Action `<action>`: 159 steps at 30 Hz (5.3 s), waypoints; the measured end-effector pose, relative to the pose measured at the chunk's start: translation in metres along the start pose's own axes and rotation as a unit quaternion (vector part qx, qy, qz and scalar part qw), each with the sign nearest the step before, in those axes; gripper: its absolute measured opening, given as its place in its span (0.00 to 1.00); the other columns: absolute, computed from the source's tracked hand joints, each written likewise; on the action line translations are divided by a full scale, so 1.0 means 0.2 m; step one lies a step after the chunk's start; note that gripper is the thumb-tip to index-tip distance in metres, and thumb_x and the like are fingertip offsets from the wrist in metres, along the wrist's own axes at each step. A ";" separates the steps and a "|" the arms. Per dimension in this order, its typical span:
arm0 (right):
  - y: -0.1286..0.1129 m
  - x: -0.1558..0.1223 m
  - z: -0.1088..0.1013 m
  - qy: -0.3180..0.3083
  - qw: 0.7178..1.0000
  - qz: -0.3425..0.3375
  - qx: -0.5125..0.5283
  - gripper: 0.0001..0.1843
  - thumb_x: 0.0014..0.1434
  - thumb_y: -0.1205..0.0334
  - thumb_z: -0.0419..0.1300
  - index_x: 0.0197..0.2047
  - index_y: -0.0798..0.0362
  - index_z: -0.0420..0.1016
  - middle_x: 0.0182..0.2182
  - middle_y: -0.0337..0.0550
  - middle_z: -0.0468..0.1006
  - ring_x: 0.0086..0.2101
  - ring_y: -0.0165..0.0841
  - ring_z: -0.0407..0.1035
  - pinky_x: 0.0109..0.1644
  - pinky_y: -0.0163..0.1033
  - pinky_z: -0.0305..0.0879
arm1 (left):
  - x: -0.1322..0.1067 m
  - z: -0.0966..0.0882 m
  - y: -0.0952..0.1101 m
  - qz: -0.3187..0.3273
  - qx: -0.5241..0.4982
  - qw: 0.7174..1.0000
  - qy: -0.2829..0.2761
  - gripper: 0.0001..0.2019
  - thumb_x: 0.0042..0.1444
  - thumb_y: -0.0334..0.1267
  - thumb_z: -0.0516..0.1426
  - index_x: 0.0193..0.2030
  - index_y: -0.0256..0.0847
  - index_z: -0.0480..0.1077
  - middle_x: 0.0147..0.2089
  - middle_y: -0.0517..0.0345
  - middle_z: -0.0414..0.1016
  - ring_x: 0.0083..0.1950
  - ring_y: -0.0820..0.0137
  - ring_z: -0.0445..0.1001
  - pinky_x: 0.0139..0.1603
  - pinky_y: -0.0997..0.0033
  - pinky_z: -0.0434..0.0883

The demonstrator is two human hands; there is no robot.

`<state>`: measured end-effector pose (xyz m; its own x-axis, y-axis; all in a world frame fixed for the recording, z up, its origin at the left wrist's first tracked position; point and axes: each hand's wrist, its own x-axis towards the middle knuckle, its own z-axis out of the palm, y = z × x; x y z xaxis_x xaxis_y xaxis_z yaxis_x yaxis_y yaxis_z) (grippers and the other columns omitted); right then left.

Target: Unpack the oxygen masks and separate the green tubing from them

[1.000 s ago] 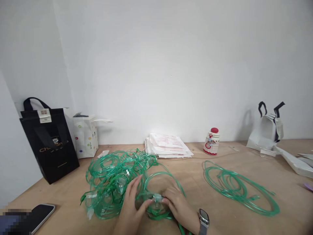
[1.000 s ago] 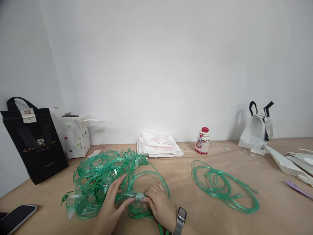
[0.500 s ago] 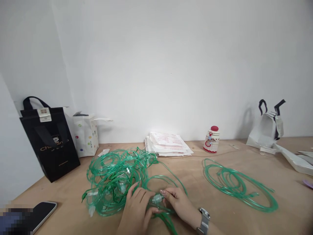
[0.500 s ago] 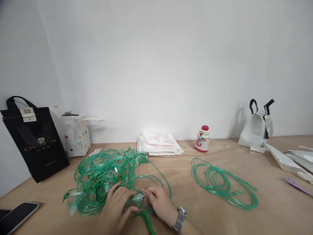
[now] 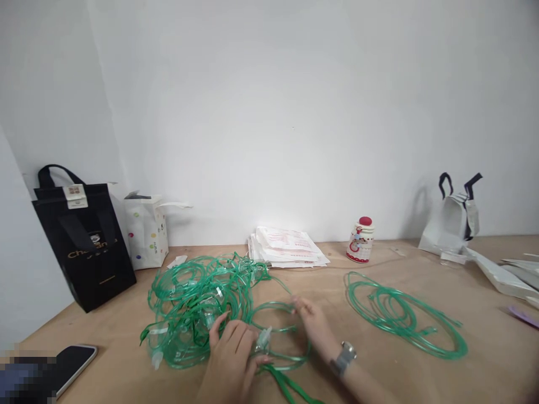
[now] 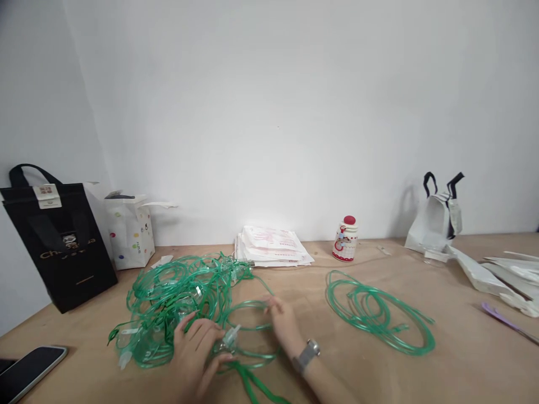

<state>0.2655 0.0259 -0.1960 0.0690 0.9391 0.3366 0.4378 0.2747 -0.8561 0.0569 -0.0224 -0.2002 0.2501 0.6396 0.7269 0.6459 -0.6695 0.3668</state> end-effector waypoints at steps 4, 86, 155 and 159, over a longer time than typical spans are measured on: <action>0.04 0.06 -0.06 0.011 1.000 0.014 -0.010 0.31 0.52 0.34 0.43 0.19 0.52 0.67 0.19 0.42 0.70 0.26 0.36 0.65 0.34 0.41 0.62 | 0.03 -0.07 -0.13 0.067 0.111 0.988 0.083 0.08 0.56 0.39 0.54 0.43 0.46 0.68 0.38 0.58 0.77 0.41 0.64 0.72 0.58 0.54 0.47; -0.93 0.05 -0.18 0.049 0.966 -0.254 0.010 0.11 0.60 0.62 0.52 0.39 0.51 0.76 0.32 0.42 0.76 0.34 0.33 0.68 0.38 0.37 0.63 | 0.63 -0.52 0.24 -0.223 -0.380 0.897 -0.031 0.18 0.54 0.51 0.54 0.25 0.38 0.67 0.16 0.71 0.47 0.19 0.79 0.45 0.18 0.80 0.46; -1.00 -0.06 -0.44 -0.177 0.978 -0.018 0.111 0.11 0.49 0.56 0.64 0.36 0.51 0.74 0.15 0.29 0.55 0.16 0.22 0.45 0.16 0.31 0.41 | 0.61 -0.69 0.18 -0.232 -0.451 0.853 -0.124 0.14 0.57 0.40 0.54 0.45 0.34 0.72 0.41 0.41 0.77 0.44 0.64 0.76 0.44 0.73 0.71; -1.00 -0.01 -0.34 -0.070 0.995 -0.007 0.075 0.21 0.44 0.61 0.66 0.43 0.48 0.68 0.19 0.29 0.63 0.16 0.22 0.51 0.17 0.30 0.45 | 0.59 -0.60 0.25 -0.226 -0.503 0.814 -0.183 0.17 0.58 0.47 0.51 0.42 0.36 0.72 0.26 0.50 0.75 0.27 0.66 0.76 0.30 0.71 0.72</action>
<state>0.2392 -0.0453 0.0005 -0.0668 0.9514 0.3005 0.2975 0.3064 -0.9042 0.0329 -0.0264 -0.0266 0.4677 0.8531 0.2313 -0.1405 -0.1866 0.9723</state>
